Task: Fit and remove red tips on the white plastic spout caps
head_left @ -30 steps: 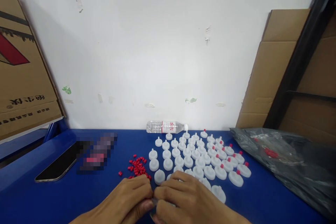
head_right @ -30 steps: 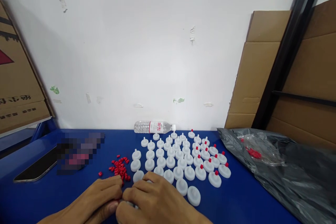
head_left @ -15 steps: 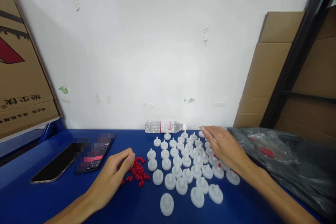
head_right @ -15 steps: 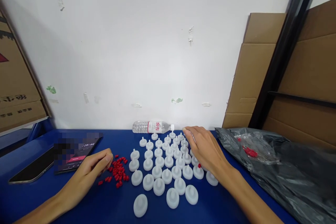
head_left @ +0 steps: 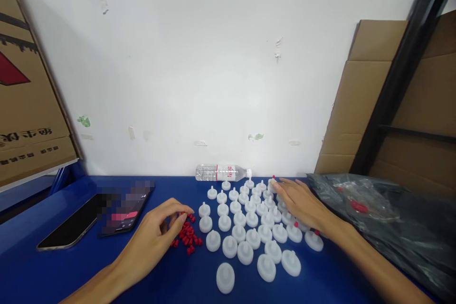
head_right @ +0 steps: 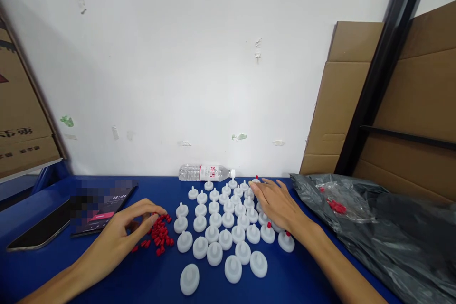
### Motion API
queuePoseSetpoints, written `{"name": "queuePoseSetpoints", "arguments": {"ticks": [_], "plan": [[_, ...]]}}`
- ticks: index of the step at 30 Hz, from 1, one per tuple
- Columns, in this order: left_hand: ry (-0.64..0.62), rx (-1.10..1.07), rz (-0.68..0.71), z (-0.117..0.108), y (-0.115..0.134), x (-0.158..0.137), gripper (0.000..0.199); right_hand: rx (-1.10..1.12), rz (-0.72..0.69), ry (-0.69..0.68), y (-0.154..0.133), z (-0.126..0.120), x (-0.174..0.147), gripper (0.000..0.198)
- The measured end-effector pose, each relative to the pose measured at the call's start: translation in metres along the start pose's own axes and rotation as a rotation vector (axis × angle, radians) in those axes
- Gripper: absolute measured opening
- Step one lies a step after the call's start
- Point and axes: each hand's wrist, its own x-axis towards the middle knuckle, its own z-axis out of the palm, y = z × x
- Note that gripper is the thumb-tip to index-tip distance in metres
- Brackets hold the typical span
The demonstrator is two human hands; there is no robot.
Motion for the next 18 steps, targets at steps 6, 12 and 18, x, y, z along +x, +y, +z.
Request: {"name": "queuePoseSetpoints", "arguments": {"ticks": [6,12,18], "plan": [[0.028,0.038,0.032,0.001,-0.003,0.0,0.033,-0.017,0.001,-0.027,0.001,-0.004,0.002,0.065],[0.041,0.168,0.112,0.002,-0.012,0.003,0.027,-0.075,0.082,-0.042,0.014,-0.007,0.02,0.074],[-0.011,0.251,0.185,0.002,-0.021,0.006,0.024,-0.086,0.105,-0.153,0.014,0.005,0.04,0.078]]}}
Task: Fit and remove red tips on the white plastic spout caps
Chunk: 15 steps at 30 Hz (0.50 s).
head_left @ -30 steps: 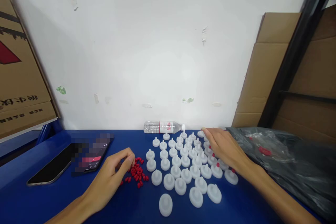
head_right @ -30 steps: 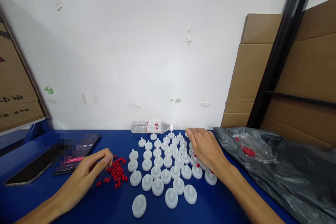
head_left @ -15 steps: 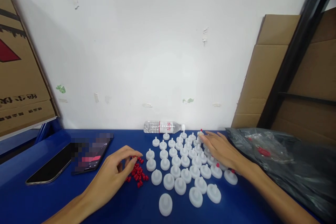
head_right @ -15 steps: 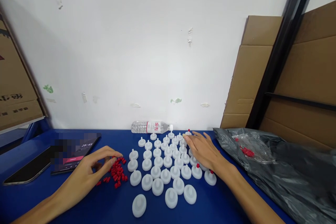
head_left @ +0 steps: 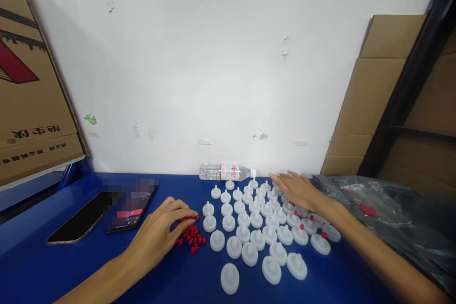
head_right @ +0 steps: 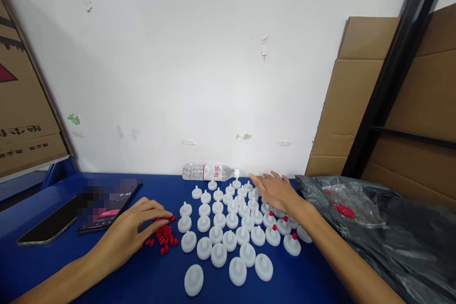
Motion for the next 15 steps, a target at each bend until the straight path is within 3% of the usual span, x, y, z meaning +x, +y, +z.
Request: {"name": "queuePoseSetpoints", "arguments": {"ticks": [5,12,15], "plan": [[-0.031,0.044,-0.012,0.0,0.0,-0.001,0.026,-0.01,-0.076,0.07,-0.015,-0.016,-0.003,0.075],[-0.023,0.047,-0.02,-0.002,0.006,-0.002,0.03,0.012,-0.195,0.387,-0.058,-0.05,-0.04,0.05],[0.005,0.014,0.015,-0.005,0.01,-0.002,0.03,0.007,-0.474,0.521,-0.092,-0.045,-0.062,0.033]]}}
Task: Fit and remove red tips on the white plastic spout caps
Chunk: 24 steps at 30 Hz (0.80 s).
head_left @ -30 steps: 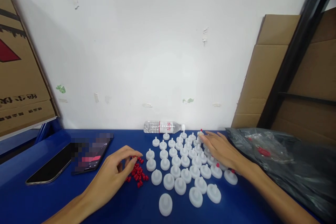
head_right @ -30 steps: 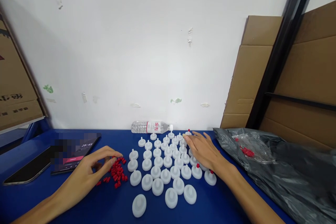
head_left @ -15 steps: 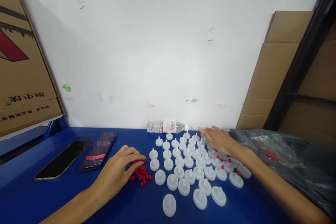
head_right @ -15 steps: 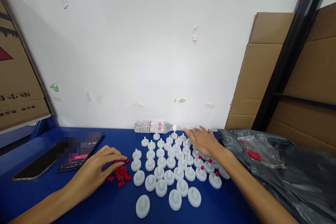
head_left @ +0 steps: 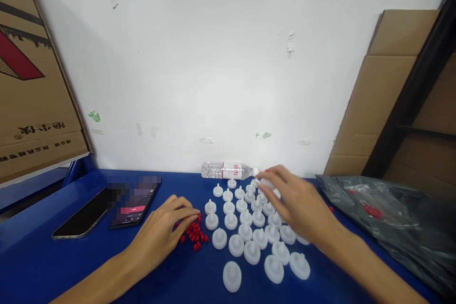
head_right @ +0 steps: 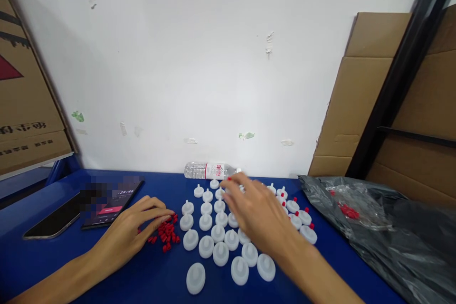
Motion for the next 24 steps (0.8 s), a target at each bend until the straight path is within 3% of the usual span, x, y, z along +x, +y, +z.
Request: {"name": "queuePoseSetpoints", "arguments": {"ticks": [5,9,13,19,24], "plan": [[0.058,-0.05,0.162,-0.001,0.017,-0.011,0.031,0.078,-0.414,0.055,-0.063,0.009,-0.01,0.026],[0.072,-0.037,0.228,0.008,0.031,-0.032,0.024,0.134,-0.585,0.201,-0.094,0.019,-0.013,0.017],[0.085,-0.008,0.223,0.012,0.042,-0.042,0.022,0.156,-0.608,0.326,-0.105,0.024,-0.013,0.02],[0.017,-0.061,0.154,0.007,0.05,-0.037,0.028,0.167,-0.568,0.299,-0.102,0.02,-0.011,0.017],[-0.053,-0.142,0.117,0.01,0.036,-0.05,0.022,0.158,-0.598,0.291,-0.104,0.021,-0.013,0.02]]}}
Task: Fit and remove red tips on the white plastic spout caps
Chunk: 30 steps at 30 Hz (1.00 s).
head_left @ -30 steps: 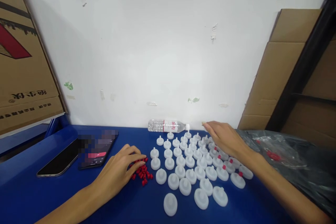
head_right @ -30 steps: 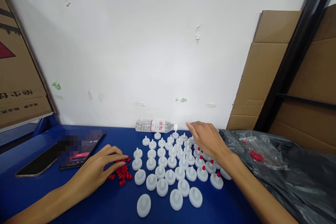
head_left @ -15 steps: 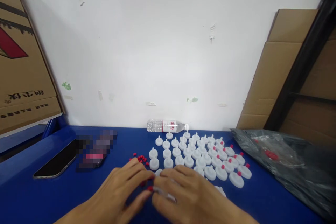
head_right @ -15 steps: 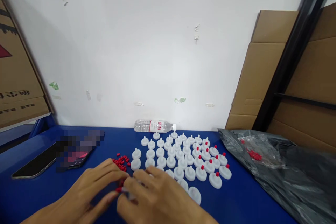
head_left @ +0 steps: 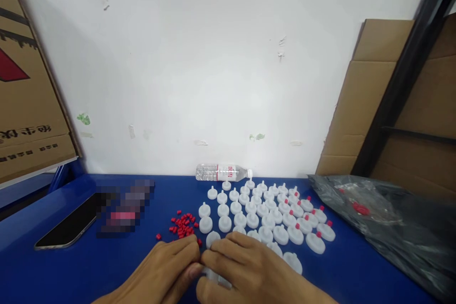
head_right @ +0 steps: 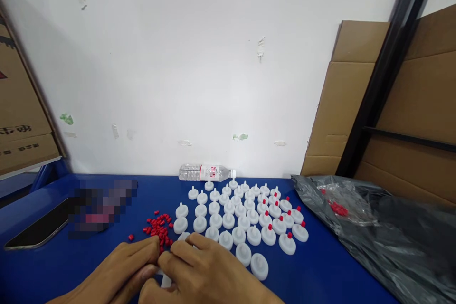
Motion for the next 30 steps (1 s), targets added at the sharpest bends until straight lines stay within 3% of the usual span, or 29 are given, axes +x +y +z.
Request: {"name": "queuePoseSetpoints", "arguments": {"ticks": [3,5,8,10,12,17,23,30], "plan": [[-0.009,-0.253,-0.201,0.0,-0.006,0.0,0.029,-0.049,-0.052,-0.028,0.006,-0.006,-0.002,0.023],[-0.014,-0.498,-0.34,-0.003,-0.008,0.009,0.045,-0.098,-0.056,-0.058,0.02,-0.015,-0.007,0.02],[0.072,-0.67,-0.369,-0.01,-0.013,0.028,0.053,-0.119,0.115,-0.09,0.06,-0.036,-0.025,0.02],[0.131,-0.598,-0.334,-0.014,-0.018,0.038,0.054,-0.09,0.425,-0.133,0.093,-0.05,-0.042,0.016],[0.146,-0.444,-0.311,-0.015,-0.022,0.043,0.053,-0.146,0.775,-0.221,0.124,-0.062,-0.064,0.028],[0.073,-0.165,-0.302,-0.015,-0.025,0.045,0.045,-0.239,1.085,-0.359,0.173,-0.078,-0.122,0.055],[0.068,-0.052,-0.272,-0.016,-0.028,0.048,0.037,-0.197,1.268,-0.572,0.188,-0.075,-0.165,0.069],[0.025,0.051,-0.234,-0.015,-0.037,0.048,0.031,-0.116,1.292,-0.627,0.191,-0.08,-0.162,0.076]]}}
